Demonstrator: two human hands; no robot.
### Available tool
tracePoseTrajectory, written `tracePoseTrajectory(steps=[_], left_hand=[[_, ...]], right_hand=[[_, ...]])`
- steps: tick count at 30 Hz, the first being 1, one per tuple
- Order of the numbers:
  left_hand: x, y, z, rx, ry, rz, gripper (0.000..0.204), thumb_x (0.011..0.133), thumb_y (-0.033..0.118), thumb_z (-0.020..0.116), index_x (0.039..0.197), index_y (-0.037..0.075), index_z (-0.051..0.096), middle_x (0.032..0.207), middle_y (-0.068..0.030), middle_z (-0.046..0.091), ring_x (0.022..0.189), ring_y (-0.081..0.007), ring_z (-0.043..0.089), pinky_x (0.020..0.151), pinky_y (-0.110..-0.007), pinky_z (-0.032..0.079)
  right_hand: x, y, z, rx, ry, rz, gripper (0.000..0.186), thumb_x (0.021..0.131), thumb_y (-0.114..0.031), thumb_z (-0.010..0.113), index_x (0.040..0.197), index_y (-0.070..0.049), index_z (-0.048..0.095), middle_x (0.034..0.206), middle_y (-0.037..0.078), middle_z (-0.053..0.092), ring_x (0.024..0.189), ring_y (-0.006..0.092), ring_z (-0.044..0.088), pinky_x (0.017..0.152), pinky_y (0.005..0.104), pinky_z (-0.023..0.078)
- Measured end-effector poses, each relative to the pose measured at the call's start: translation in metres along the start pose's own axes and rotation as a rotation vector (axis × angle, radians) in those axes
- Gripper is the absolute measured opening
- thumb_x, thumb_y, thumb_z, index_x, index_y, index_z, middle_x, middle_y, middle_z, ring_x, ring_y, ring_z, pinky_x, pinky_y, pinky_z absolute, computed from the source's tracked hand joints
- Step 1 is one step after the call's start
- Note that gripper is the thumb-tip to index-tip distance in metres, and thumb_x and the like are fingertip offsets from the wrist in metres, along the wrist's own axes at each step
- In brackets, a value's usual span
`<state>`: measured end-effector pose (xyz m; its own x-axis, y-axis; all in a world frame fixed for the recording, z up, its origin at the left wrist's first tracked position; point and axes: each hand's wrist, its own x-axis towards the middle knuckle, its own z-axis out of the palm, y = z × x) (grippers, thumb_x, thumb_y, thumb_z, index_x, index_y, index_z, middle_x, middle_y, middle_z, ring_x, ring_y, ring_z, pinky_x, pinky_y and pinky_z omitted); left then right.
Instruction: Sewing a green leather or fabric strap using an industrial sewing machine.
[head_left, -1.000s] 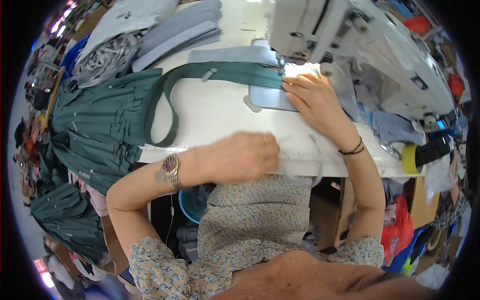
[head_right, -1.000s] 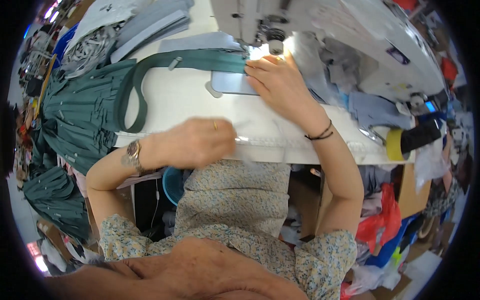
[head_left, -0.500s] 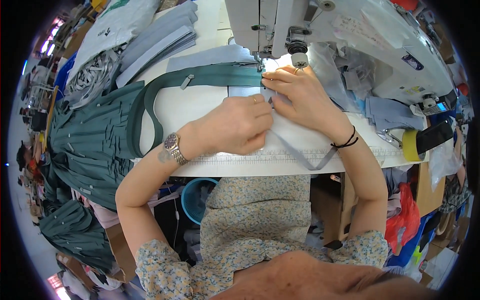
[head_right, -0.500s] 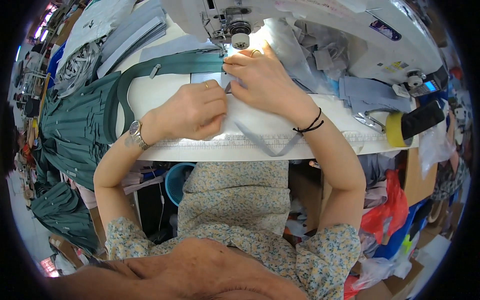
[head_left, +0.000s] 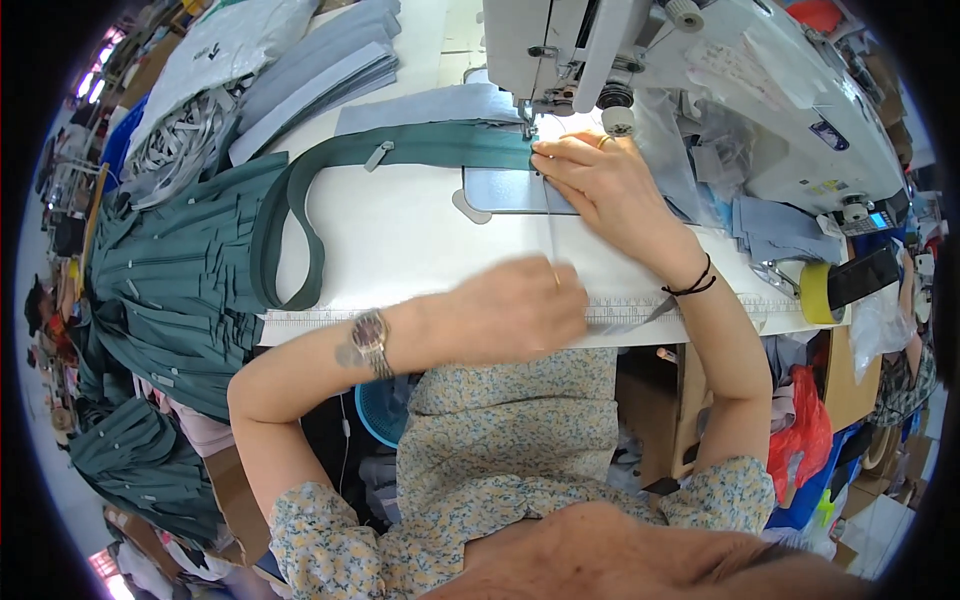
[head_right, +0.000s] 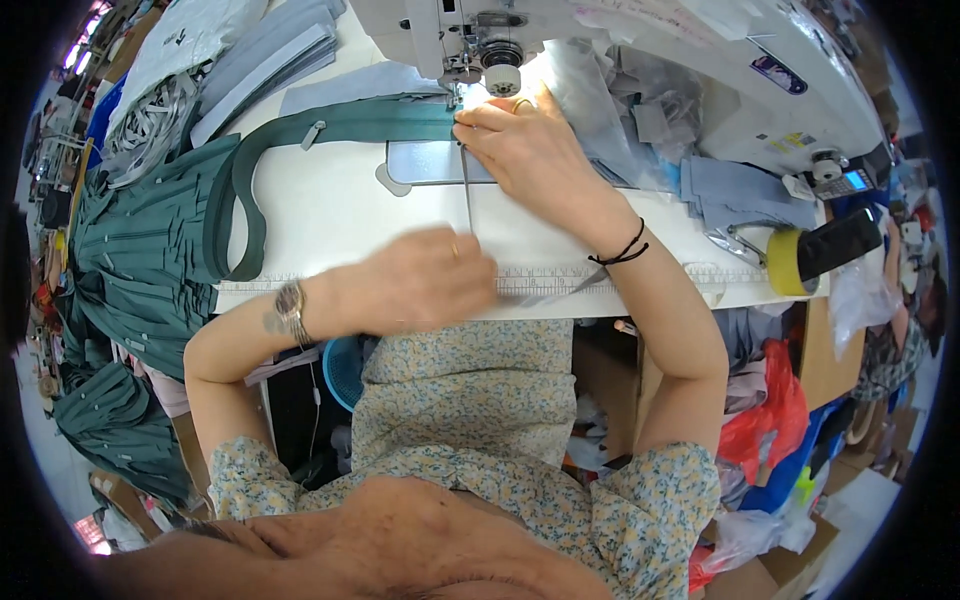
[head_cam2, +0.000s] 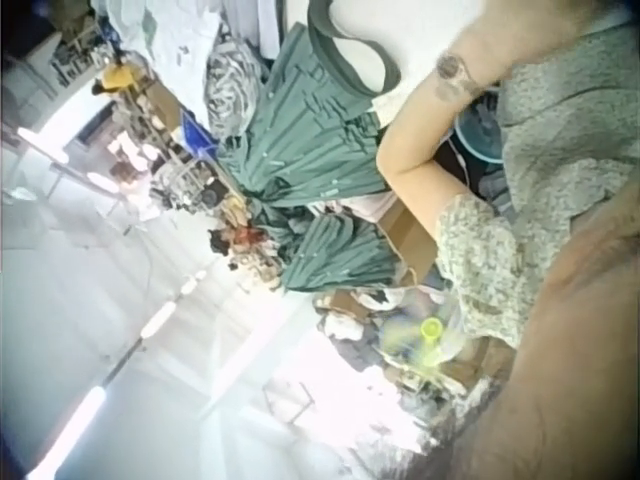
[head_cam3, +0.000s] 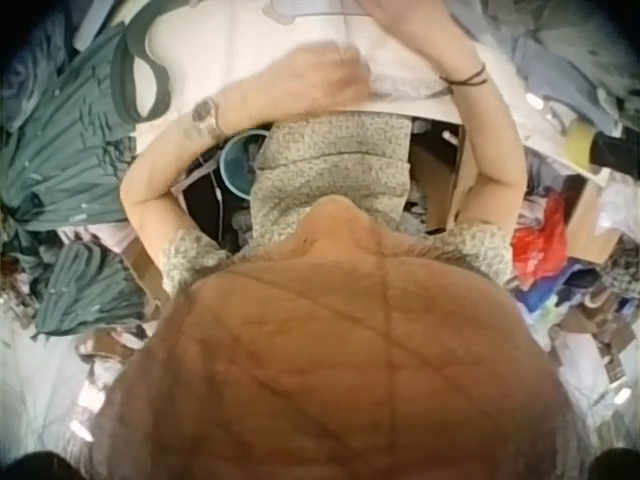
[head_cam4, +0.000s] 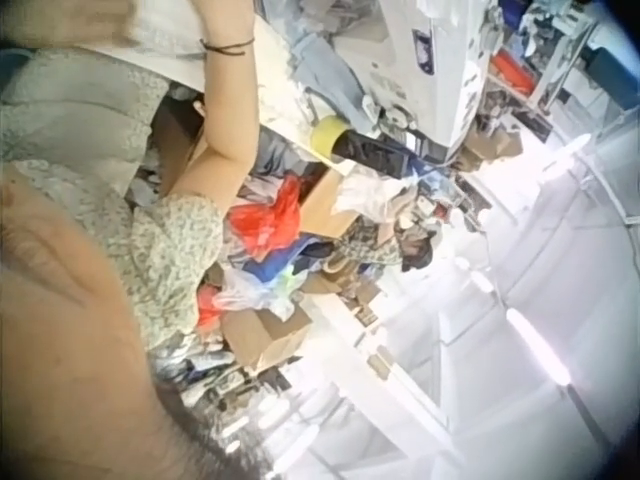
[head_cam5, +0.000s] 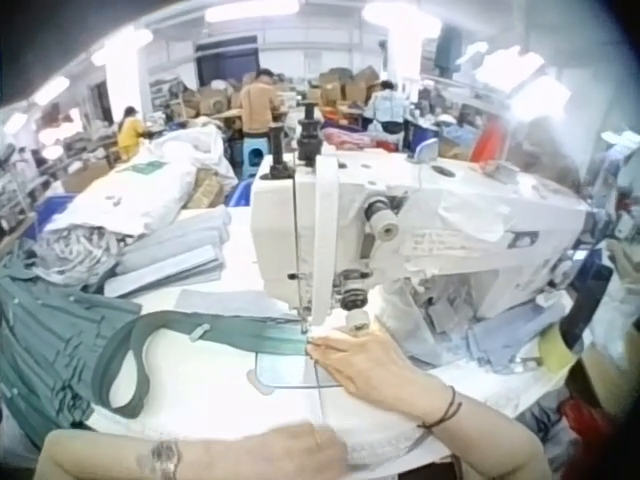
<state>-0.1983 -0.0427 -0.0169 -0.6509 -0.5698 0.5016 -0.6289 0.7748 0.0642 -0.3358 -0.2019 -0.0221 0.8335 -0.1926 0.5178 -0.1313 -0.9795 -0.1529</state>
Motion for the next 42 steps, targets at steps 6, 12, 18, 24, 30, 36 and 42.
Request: tracePoseTrajectory(steps=[6,12,18,24,30,36,42], left_hand=[[-0.009,-0.014,-0.004,0.083,-0.032,-0.141,0.012,0.073,0.012,0.071,0.076,0.011,0.060,0.075,-0.0052,0.057,0.070,-0.0234,0.058,0.059,-0.036,0.049],[-0.036,-0.062,-0.032,0.259,0.025,-0.558,0.015,0.074,0.012,0.072,0.074,0.007,0.057,0.076,-0.0070,0.059,0.075,-0.0274,0.059,0.063,-0.039,0.049],[-0.018,-0.065,-0.024,0.379,0.239,-0.460,0.017,0.075,0.007,0.075,0.089,0.006,0.066,0.088,-0.0040,0.064,0.088,-0.0266,0.059,0.078,-0.038,0.048],[-0.033,-0.076,-0.023,0.232,0.107,-0.494,0.017,0.078,0.001,0.071,0.094,0.006,0.070,0.089,-0.0053,0.066,0.090,-0.0269,0.059,0.082,-0.038,0.048],[-0.033,-0.079,-0.028,0.128,0.066,-0.608,0.016,0.080,-0.001,0.068,0.095,0.005,0.070,0.089,-0.0061,0.066,0.087,-0.0276,0.057,0.079,-0.037,0.048],[-0.025,-0.078,-0.024,0.102,0.067,-0.662,0.012,0.080,0.001,0.064,0.089,0.005,0.071,0.087,-0.0064,0.066,0.087,-0.0278,0.058,0.079,-0.039,0.048],[-0.003,-0.078,-0.007,0.164,0.140,-0.434,0.011,0.079,0.006,0.071,0.091,0.006,0.070,0.091,-0.0063,0.066,0.090,-0.0266,0.059,0.080,-0.037,0.048]], right_hand=[[-0.003,0.005,-0.002,-0.012,-0.048,0.020,0.022,0.092,-0.014,0.063,0.110,-0.008,0.073,0.117,0.001,0.068,0.109,0.0211,0.061,0.084,0.0384,0.043],[-0.001,0.000,-0.002,0.055,-0.066,0.057,0.021,0.092,-0.014,0.063,0.109,-0.007,0.073,0.116,0.001,0.068,0.108,0.0200,0.061,0.083,0.0385,0.043],[-0.003,0.001,-0.001,0.037,-0.063,0.060,0.021,0.092,-0.014,0.063,0.111,-0.007,0.072,0.116,0.001,0.068,0.108,0.0200,0.061,0.083,0.0388,0.043],[-0.005,0.001,0.000,-0.013,-0.084,0.057,0.023,0.093,-0.016,0.063,0.112,-0.006,0.072,0.117,0.001,0.067,0.109,0.0204,0.060,0.084,0.0385,0.042],[-0.004,-0.007,-0.005,-0.030,-0.063,0.069,0.020,0.092,-0.019,0.063,0.107,-0.007,0.071,0.113,0.000,0.066,0.110,0.0239,0.062,0.103,0.0609,0.039],[-0.003,-0.001,0.001,-0.076,-0.064,0.055,0.023,0.090,-0.016,0.065,0.111,-0.007,0.071,0.115,0.000,0.066,0.109,0.0190,0.060,0.082,0.0369,0.043],[-0.004,-0.001,0.003,-0.043,-0.026,0.045,0.021,0.089,-0.015,0.066,0.108,-0.008,0.072,0.112,-0.001,0.067,0.107,0.0192,0.061,0.080,0.0373,0.043]])
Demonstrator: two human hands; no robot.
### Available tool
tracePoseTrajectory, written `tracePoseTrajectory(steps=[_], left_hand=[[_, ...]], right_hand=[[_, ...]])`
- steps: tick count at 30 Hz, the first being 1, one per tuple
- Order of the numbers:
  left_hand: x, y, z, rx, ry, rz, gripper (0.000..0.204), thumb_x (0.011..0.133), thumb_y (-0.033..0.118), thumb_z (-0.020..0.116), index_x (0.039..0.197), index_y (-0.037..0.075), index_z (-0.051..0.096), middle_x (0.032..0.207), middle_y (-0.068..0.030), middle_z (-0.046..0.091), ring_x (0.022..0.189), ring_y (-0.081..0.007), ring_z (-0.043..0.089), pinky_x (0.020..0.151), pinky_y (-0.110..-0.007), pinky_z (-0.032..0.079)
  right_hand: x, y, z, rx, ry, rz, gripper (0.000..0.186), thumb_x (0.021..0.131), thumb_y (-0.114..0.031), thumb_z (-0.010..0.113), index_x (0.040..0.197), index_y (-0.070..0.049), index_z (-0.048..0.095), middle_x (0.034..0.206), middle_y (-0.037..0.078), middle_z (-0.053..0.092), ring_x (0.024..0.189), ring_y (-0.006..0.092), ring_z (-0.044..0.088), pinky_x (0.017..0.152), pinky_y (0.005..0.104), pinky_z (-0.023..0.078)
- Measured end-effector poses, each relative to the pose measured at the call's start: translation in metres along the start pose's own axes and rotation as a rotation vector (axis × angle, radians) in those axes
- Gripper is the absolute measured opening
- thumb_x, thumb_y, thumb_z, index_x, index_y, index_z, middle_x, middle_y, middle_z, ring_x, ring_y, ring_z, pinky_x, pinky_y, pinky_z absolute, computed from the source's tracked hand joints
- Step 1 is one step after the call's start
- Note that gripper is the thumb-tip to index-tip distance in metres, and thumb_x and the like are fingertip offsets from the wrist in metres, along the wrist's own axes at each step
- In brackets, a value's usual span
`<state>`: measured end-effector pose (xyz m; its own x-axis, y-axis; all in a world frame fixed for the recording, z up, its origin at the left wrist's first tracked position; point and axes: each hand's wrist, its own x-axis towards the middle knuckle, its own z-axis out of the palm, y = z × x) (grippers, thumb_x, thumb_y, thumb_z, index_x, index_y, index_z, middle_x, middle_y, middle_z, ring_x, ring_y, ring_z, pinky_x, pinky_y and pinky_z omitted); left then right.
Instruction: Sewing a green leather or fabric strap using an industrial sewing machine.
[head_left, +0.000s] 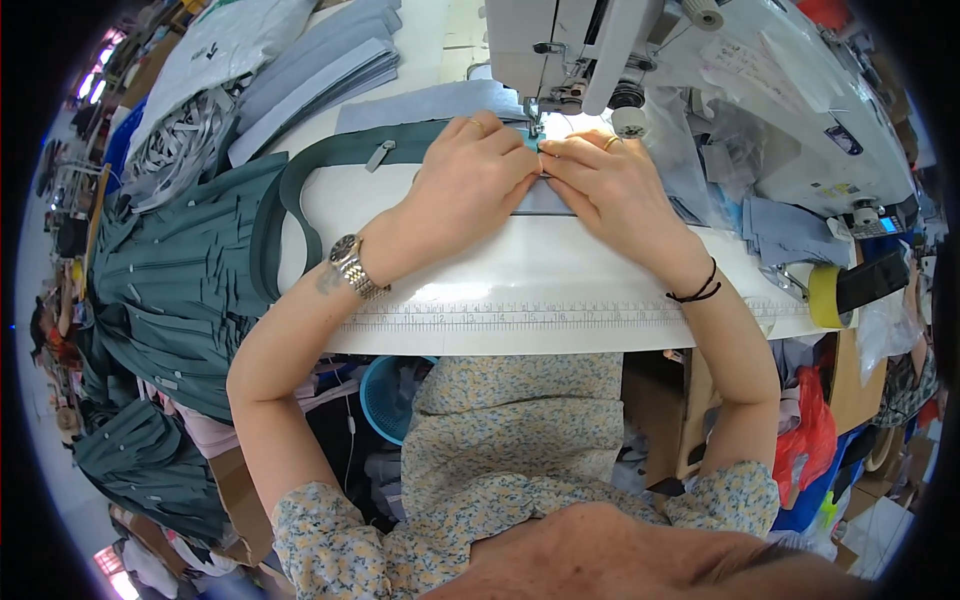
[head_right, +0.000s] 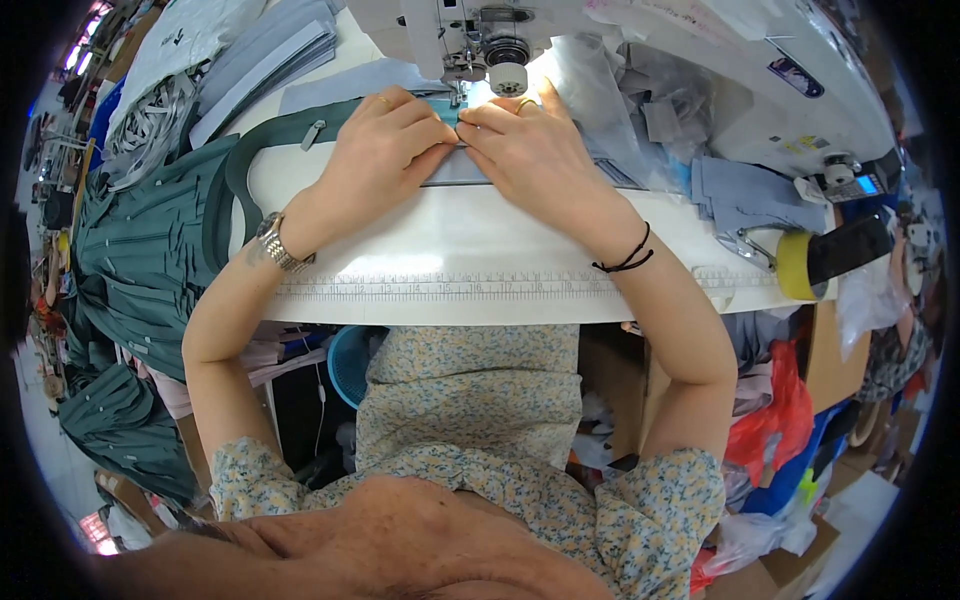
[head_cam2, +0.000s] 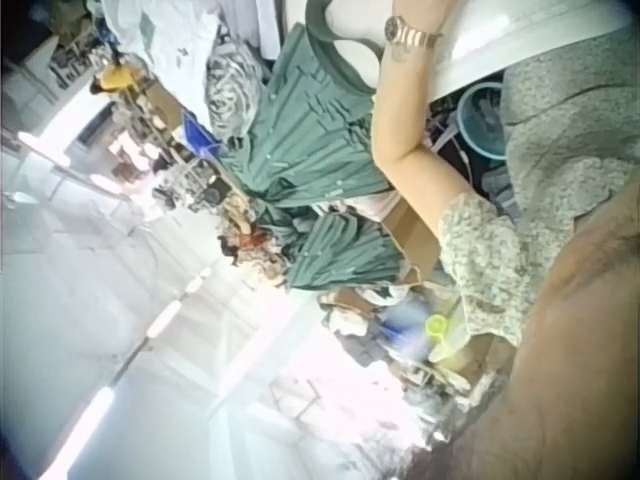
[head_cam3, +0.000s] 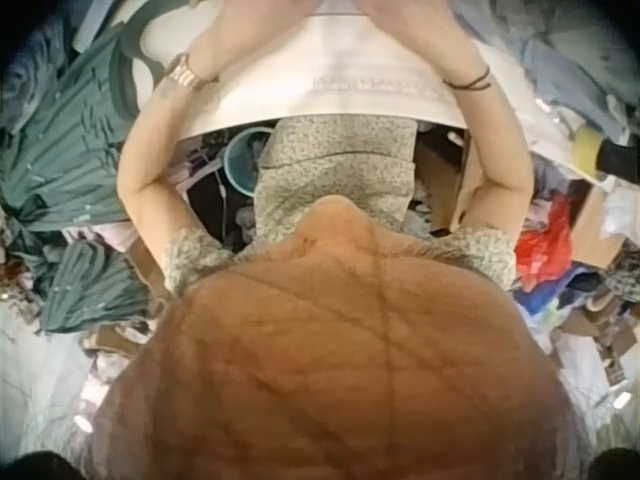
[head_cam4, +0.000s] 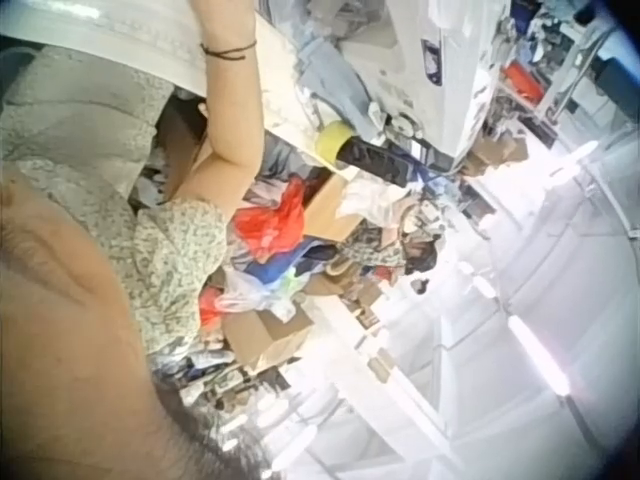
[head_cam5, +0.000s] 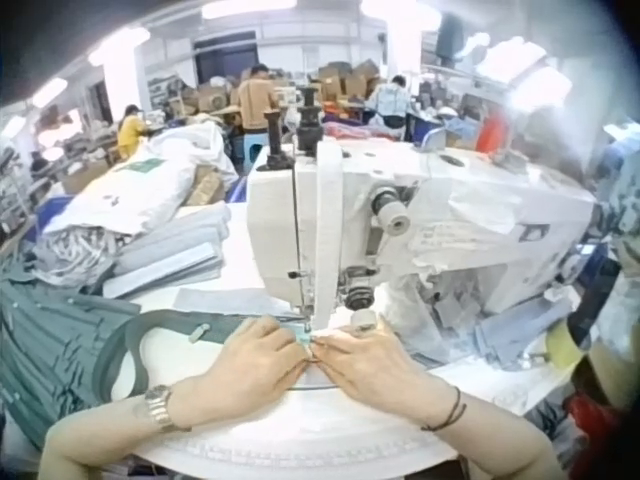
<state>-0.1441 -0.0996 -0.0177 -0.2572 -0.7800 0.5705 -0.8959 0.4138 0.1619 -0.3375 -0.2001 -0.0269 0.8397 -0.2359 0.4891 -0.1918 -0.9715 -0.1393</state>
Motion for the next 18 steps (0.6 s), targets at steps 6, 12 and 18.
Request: tracePoseTrajectory(steps=[6,12,18], left_hand=[[-0.0052,-0.0034,-0.0012,-0.001,-0.028,-0.005,0.008,0.079,0.005,0.072,0.087,0.006,0.070,0.088,-0.0055,0.068,0.088,-0.0250,0.060,0.079,-0.036,0.048],[-0.0024,-0.0040,0.0068,-0.024,0.023,0.000,0.005,0.081,0.010,0.071,0.083,0.006,0.068,0.084,-0.0051,0.065,0.086,-0.0247,0.058,0.079,-0.037,0.047],[0.0001,-0.0061,0.0045,0.021,0.019,0.033,0.008,0.080,0.006,0.074,0.087,0.005,0.069,0.087,-0.0062,0.068,0.085,-0.0250,0.060,0.076,-0.036,0.049]], right_hand=[[0.0011,-0.0024,-0.0062,0.057,-0.031,0.027,0.021,0.089,-0.015,0.067,0.109,-0.009,0.073,0.115,0.000,0.067,0.107,0.0204,0.062,0.080,0.0378,0.044],[-0.0008,0.0038,-0.0020,0.090,0.003,0.013,0.021,0.090,-0.016,0.067,0.108,-0.009,0.073,0.115,0.001,0.069,0.105,0.0210,0.063,0.079,0.0380,0.044],[0.0012,0.0031,0.0006,0.085,0.026,0.005,0.020,0.090,-0.015,0.066,0.107,-0.009,0.073,0.114,0.001,0.069,0.104,0.0204,0.063,0.079,0.0381,0.044]])
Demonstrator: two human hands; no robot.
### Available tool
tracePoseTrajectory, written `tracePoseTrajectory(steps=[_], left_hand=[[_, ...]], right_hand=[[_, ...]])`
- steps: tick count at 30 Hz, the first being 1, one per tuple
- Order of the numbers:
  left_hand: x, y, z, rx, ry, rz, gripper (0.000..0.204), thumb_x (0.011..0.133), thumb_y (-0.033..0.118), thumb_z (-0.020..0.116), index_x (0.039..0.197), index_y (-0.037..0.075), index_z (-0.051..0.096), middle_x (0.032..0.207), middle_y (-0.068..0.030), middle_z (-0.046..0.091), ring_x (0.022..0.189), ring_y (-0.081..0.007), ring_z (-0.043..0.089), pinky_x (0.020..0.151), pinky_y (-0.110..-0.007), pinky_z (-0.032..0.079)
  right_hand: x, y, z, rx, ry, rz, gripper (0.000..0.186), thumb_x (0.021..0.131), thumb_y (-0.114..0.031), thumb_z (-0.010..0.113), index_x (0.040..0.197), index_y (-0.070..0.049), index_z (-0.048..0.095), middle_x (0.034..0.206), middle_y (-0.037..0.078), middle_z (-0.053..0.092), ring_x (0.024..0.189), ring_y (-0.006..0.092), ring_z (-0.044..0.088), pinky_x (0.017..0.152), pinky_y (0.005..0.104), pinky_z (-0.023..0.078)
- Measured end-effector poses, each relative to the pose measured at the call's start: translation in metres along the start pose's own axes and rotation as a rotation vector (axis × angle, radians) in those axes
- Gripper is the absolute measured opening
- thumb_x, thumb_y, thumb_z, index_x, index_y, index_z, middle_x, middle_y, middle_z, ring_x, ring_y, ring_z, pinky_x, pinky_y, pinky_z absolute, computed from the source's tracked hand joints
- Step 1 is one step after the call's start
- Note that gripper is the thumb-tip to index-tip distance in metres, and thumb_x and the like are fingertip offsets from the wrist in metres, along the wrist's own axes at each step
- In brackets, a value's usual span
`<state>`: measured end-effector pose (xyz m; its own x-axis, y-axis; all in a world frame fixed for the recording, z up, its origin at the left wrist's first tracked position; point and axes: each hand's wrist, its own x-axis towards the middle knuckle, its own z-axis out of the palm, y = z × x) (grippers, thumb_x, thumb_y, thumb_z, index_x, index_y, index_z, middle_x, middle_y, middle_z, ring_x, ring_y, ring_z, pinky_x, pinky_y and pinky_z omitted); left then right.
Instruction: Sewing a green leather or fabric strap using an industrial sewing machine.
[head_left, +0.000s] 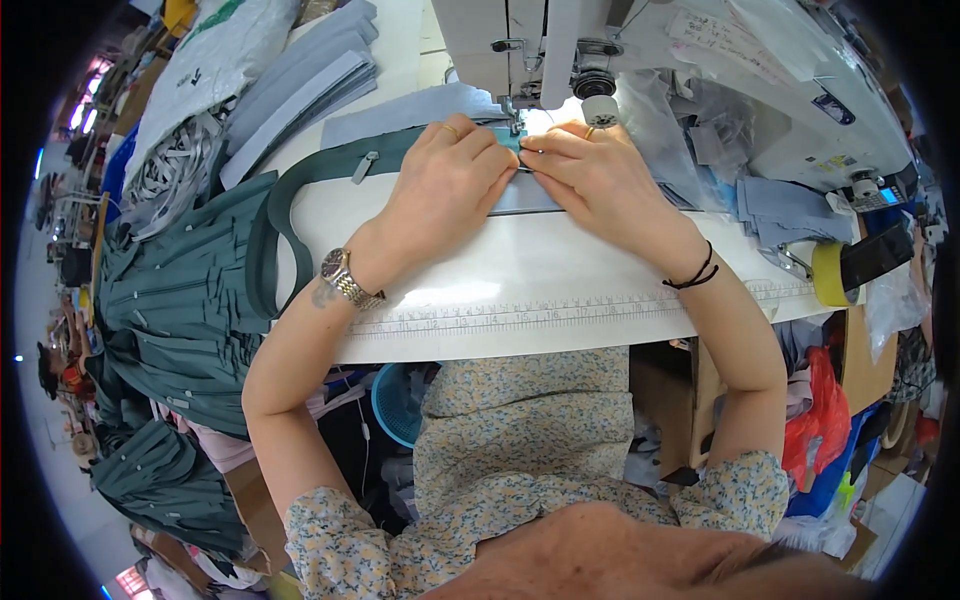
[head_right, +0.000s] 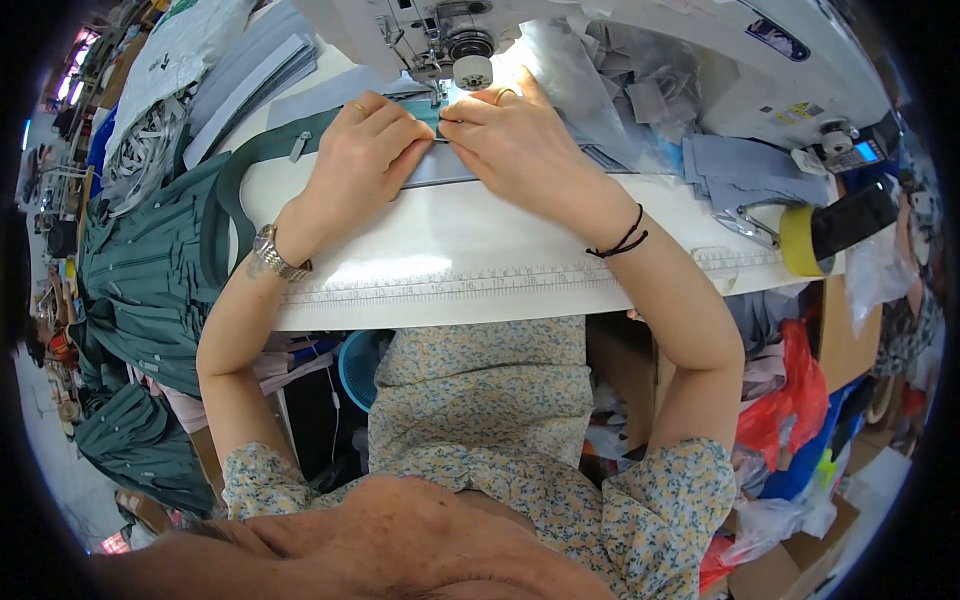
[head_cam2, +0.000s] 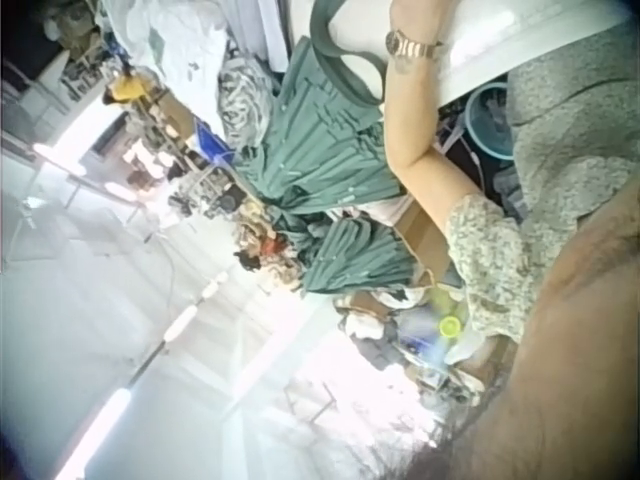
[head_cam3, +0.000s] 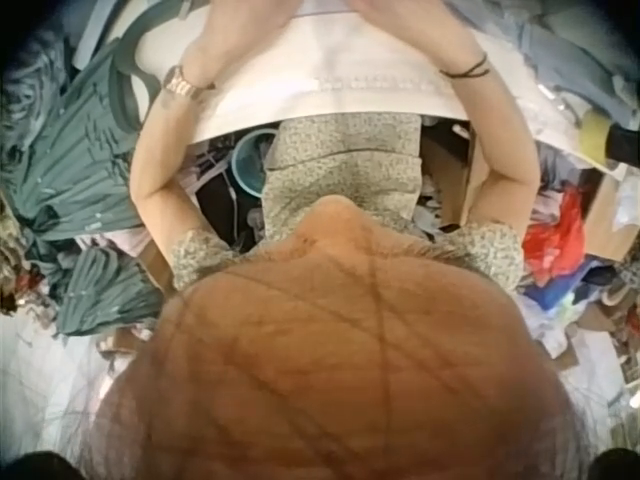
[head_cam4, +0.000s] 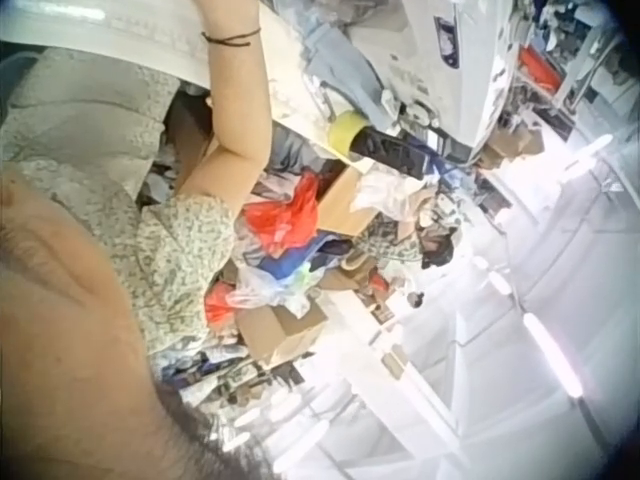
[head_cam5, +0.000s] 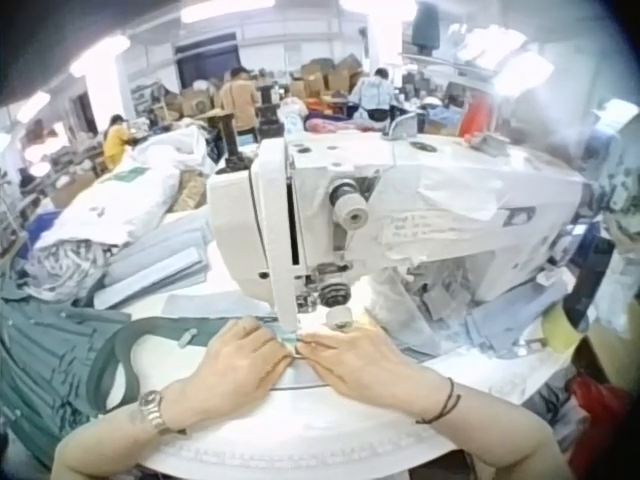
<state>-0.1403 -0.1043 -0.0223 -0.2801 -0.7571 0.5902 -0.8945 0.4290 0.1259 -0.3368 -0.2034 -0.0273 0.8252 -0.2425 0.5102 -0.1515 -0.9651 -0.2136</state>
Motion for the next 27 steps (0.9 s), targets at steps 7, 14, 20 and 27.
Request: tracePoseTrajectory(steps=[7,14,20,27], left_hand=[[0.007,-0.017,-0.019,0.255,0.007,0.256,0.019,0.072,0.008,0.073,0.090,0.004,0.067,0.089,-0.0044,0.065,0.088,-0.0227,0.061,0.078,-0.035,0.051],[0.005,-0.030,-0.009,0.368,-0.107,0.431,0.027,0.072,0.013,0.066,0.097,0.004,0.066,0.094,-0.0038,0.064,0.093,-0.0210,0.062,0.082,-0.034,0.052],[0.007,-0.028,-0.011,0.331,-0.123,0.415,0.028,0.074,0.014,0.066,0.100,0.004,0.065,0.095,-0.0051,0.064,0.094,-0.0206,0.063,0.084,-0.033,0.054],[0.005,-0.030,-0.007,0.280,-0.098,0.389,0.029,0.074,0.013,0.066,0.102,0.004,0.066,0.096,-0.0061,0.065,0.089,-0.0208,0.065,0.078,-0.032,0.056]], right_hand=[[-0.002,-0.004,-0.002,-0.066,-0.045,0.002,0.021,0.091,-0.013,0.064,0.109,-0.007,0.072,0.117,0.000,0.067,0.104,0.0201,0.062,0.078,0.0395,0.043],[-0.007,-0.003,0.004,-0.061,-0.002,0.041,0.018,0.091,-0.017,0.065,0.104,-0.009,0.075,0.118,0.001,0.066,0.108,0.0240,0.062,0.106,0.0591,0.038],[-0.005,-0.003,0.001,-0.022,-0.020,0.072,0.019,0.090,-0.016,0.066,0.104,-0.008,0.075,0.121,0.003,0.067,0.102,0.0266,0.065,0.096,0.0477,0.047],[-0.005,-0.004,0.000,-0.021,0.001,0.051,0.019,0.089,-0.015,0.066,0.104,-0.008,0.075,0.121,0.003,0.067,0.100,0.0279,0.065,0.093,0.0447,0.049]])
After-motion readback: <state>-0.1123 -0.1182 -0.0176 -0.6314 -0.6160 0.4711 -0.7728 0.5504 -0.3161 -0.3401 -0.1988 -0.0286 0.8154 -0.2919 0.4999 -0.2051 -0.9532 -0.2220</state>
